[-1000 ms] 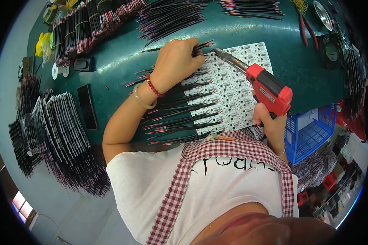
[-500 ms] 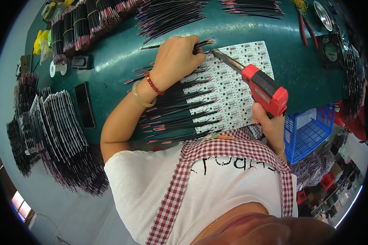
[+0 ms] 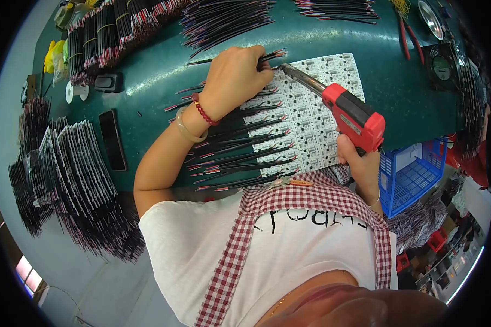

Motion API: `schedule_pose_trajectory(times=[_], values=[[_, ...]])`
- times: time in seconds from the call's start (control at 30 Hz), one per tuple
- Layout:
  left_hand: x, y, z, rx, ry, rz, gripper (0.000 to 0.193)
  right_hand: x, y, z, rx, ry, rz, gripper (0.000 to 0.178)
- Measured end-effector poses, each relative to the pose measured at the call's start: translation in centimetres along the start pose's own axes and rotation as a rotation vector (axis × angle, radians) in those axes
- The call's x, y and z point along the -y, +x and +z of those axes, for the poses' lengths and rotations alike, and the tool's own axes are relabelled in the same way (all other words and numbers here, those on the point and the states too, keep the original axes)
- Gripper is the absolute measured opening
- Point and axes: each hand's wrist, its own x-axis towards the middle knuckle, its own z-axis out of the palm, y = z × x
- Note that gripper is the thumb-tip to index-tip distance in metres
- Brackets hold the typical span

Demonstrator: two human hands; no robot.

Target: The person solders black wires and red wires onto circular LED circuit boards using a handheld soldering iron.

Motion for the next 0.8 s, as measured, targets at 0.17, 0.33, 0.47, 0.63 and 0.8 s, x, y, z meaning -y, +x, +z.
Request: schedule_pose_trajectory(times=[0.17,0.33,0.47,0.63,0.8], values=[[0.0,0.0,-0.1,0.006,-0.003,0.002,0.016,-0.4,-0.3,-0.2,-0.029,-0.017,-0.044,0.018],[0.0,0.0,0.0,0.0,-0.003,0.006,0.015,0.8,-0.6,-0.3,-0.064,0.145,-0.002,0.014],[0.1,0.0,0.0,-0.002,-0.005,0.012,0.015,0.4,-0.5,-0.4,-0.006,0.199,-0.002,0.012],[-0.2,0.1,-0.1,0.012,0.018,0.013,0.015,0.2,-0.8,0.0,0.034,0.214,0.054,0.014],[-0.4,0.0,-0.3,0.024,0.012,0.039,0.015,0.1,-1.0,0.3,0.035,0.194,0.072,0.015]])
